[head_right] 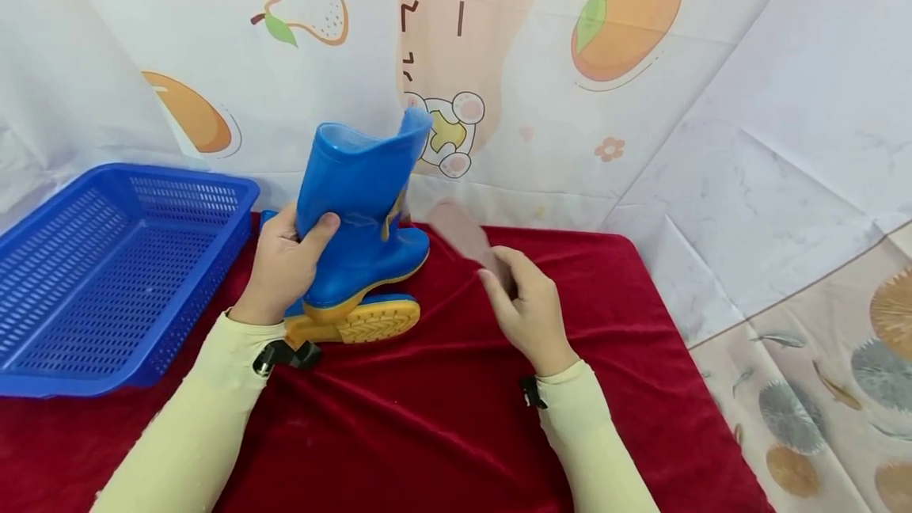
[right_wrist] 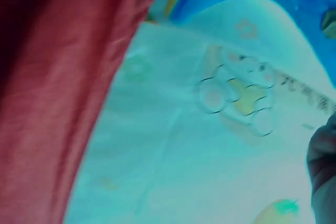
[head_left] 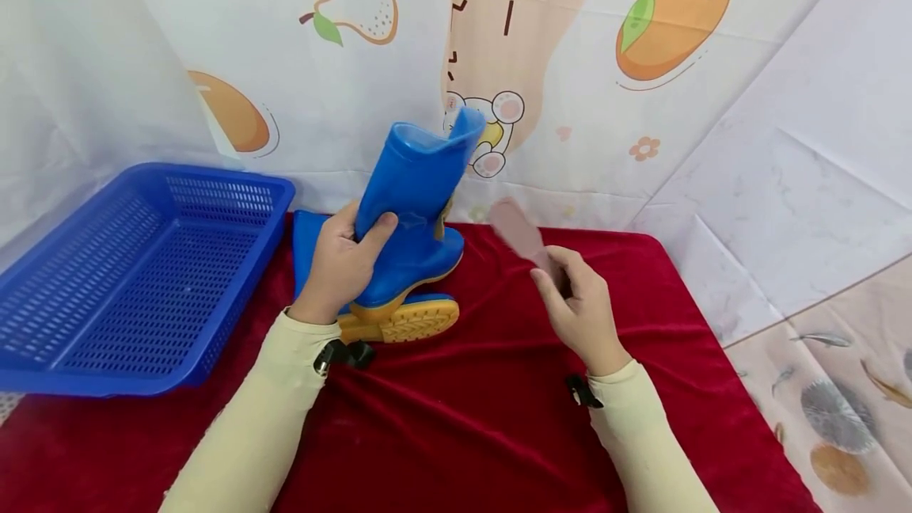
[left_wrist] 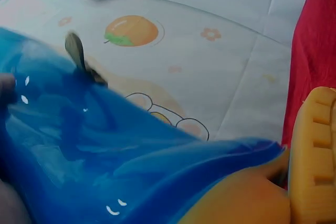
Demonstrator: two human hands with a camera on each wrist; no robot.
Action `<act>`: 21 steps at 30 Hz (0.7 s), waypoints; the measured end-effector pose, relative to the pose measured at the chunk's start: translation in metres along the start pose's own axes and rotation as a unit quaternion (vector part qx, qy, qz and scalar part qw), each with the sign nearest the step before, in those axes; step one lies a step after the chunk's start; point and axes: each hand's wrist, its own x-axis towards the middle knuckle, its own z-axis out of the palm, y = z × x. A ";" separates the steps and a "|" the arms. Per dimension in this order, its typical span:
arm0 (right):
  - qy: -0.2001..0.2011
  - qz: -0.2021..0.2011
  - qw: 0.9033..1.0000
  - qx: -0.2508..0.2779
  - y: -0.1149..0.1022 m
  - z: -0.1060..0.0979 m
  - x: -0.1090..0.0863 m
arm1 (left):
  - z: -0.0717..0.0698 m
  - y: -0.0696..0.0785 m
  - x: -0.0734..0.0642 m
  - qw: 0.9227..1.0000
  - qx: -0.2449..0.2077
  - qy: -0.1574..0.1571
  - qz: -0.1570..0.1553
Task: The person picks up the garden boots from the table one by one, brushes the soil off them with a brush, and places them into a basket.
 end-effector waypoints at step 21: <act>-0.028 -0.084 0.995 -0.046 -0.007 0.005 0.012 | 0.016 0.020 -0.008 0.988 0.010 -0.157 0.000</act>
